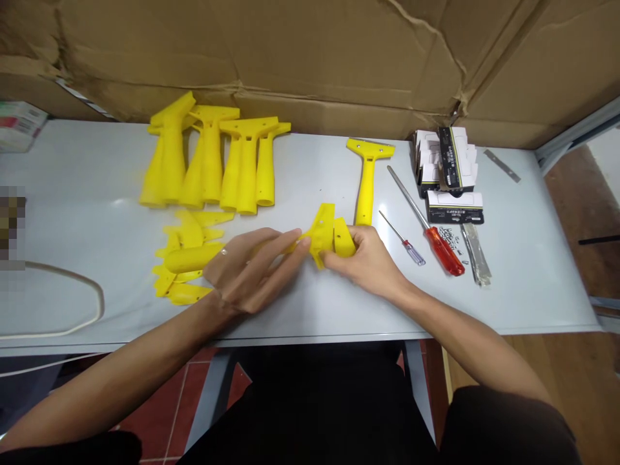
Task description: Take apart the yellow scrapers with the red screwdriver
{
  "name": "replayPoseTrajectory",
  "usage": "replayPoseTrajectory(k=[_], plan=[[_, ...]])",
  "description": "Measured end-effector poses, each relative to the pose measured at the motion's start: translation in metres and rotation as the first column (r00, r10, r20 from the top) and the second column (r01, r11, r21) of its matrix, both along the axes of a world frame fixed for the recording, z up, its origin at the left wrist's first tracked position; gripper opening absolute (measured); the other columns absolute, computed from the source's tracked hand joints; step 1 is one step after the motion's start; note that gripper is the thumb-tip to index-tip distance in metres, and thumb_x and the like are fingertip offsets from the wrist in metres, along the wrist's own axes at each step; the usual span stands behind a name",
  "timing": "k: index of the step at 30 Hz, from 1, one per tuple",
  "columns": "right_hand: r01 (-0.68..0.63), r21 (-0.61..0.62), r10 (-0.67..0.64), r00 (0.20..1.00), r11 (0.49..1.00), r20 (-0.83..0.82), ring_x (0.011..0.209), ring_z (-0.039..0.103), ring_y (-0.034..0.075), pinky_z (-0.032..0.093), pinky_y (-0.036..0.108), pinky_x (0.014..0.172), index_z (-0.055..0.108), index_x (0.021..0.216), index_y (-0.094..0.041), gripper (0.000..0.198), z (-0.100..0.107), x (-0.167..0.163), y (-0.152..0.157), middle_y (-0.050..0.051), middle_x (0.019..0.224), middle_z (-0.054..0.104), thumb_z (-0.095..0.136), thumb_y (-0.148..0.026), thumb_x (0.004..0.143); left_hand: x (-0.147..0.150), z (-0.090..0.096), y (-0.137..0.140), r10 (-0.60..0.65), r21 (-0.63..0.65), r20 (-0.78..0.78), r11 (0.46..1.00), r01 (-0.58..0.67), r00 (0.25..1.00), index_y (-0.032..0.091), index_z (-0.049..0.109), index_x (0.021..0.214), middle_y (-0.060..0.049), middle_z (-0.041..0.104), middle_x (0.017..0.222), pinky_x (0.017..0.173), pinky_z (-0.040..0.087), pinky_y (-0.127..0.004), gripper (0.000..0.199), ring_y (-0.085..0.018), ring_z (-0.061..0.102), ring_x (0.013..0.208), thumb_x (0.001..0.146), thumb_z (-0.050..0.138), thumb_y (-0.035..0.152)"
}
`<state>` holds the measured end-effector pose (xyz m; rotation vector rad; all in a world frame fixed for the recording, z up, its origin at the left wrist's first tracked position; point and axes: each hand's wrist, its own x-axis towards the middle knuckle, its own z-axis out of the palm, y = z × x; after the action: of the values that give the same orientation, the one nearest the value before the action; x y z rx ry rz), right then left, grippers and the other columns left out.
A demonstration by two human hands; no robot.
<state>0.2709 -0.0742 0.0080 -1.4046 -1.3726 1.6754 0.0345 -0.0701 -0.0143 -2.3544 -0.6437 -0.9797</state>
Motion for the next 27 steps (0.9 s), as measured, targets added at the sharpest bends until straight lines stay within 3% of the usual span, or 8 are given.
replayPoseTrajectory(k=[3,6,12,15,19,24,27], plan=[[0.023,0.038,-0.024,0.999,0.999,0.041,0.062,0.043,0.0,0.033,0.015,0.052,0.062,0.086,-0.009,0.029,0.0,-0.004,-0.002,0.0,0.075,0.057,0.073,-0.035,0.079,0.001,0.0,0.0,-0.023,0.032,-0.003,0.999,0.024,1.0,0.023,0.08,0.128,-0.009,0.085,0.118,0.068,0.061,-0.035,0.04,-0.026,0.078,0.093,0.092,0.079,0.005],[0.057,0.038,-0.058,0.998,0.998,0.024,0.058,0.039,-0.001,0.029,0.015,0.049,0.055,0.077,-0.011,0.031,0.002,-0.005,-0.003,-0.002,0.066,0.048,0.074,-0.035,0.078,0.004,-0.001,0.003,-0.039,0.097,0.012,0.995,0.038,0.999,0.019,0.082,0.116,-0.01,0.085,0.115,0.066,0.058,-0.035,0.029,-0.026,0.075,0.093,0.092,0.076,0.004],[-0.004,-0.192,-0.047,0.964,0.981,-0.262,0.048,0.041,0.0,0.028,0.017,0.041,0.053,0.087,-0.014,0.05,-0.002,-0.006,-0.003,-0.005,0.067,0.05,0.089,-0.047,0.074,0.003,0.008,0.007,-0.033,0.102,0.073,0.994,0.025,0.997,0.018,0.08,0.113,-0.01,0.084,0.11,0.068,0.059,-0.033,0.021,-0.021,0.072,0.086,0.096,0.075,0.006],[-0.013,-0.233,-0.072,0.932,0.972,-0.355,0.049,0.04,-0.001,0.026,0.016,0.041,0.052,0.088,-0.014,0.056,-0.005,-0.008,-0.004,-0.006,0.067,0.049,0.093,-0.048,0.072,0.0,0.013,0.006,0.002,0.116,0.033,0.993,-0.005,0.999,0.023,0.079,0.12,-0.005,0.084,0.112,0.066,0.061,-0.03,0.026,-0.019,0.073,0.084,0.099,0.074,0.009],[-0.055,-0.26,-0.053,0.919,0.964,-0.391,0.049,0.036,-0.002,0.023,0.015,0.043,0.052,0.089,-0.014,0.057,-0.004,-0.008,-0.005,-0.007,0.065,0.045,0.093,-0.049,0.072,-0.003,0.015,0.004,-0.022,0.113,0.023,0.993,0.019,1.0,0.022,0.078,0.118,-0.007,0.084,0.115,0.065,0.062,-0.03,0.023,-0.019,0.074,0.082,0.098,0.076,0.01],[-0.059,-0.231,-0.042,0.912,0.971,-0.408,0.05,0.032,-0.003,0.021,0.015,0.047,0.038,0.077,-0.016,0.063,-0.002,-0.008,-0.007,-0.008,0.06,0.034,0.092,-0.048,0.075,-0.008,0.006,0.005,-0.063,-0.009,0.071,0.998,0.064,0.995,0.03,0.076,0.131,-0.004,0.085,0.118,0.068,0.061,-0.03,0.038,-0.018,0.074,0.084,0.097,0.081,0.013],[-0.051,-0.195,-0.029,0.92,0.98,-0.39,0.051,0.031,-0.002,0.022,0.016,0.049,0.039,0.083,-0.016,0.063,-0.005,-0.006,-0.008,-0.008,0.061,0.033,0.089,-0.054,0.079,-0.007,0.0,0.008,-0.059,-0.03,0.124,0.998,0.063,0.99,0.03,0.076,0.133,-0.005,0.084,0.119,0.071,0.06,-0.032,0.046,-0.02,0.073,0.089,0.094,0.081,0.007]])
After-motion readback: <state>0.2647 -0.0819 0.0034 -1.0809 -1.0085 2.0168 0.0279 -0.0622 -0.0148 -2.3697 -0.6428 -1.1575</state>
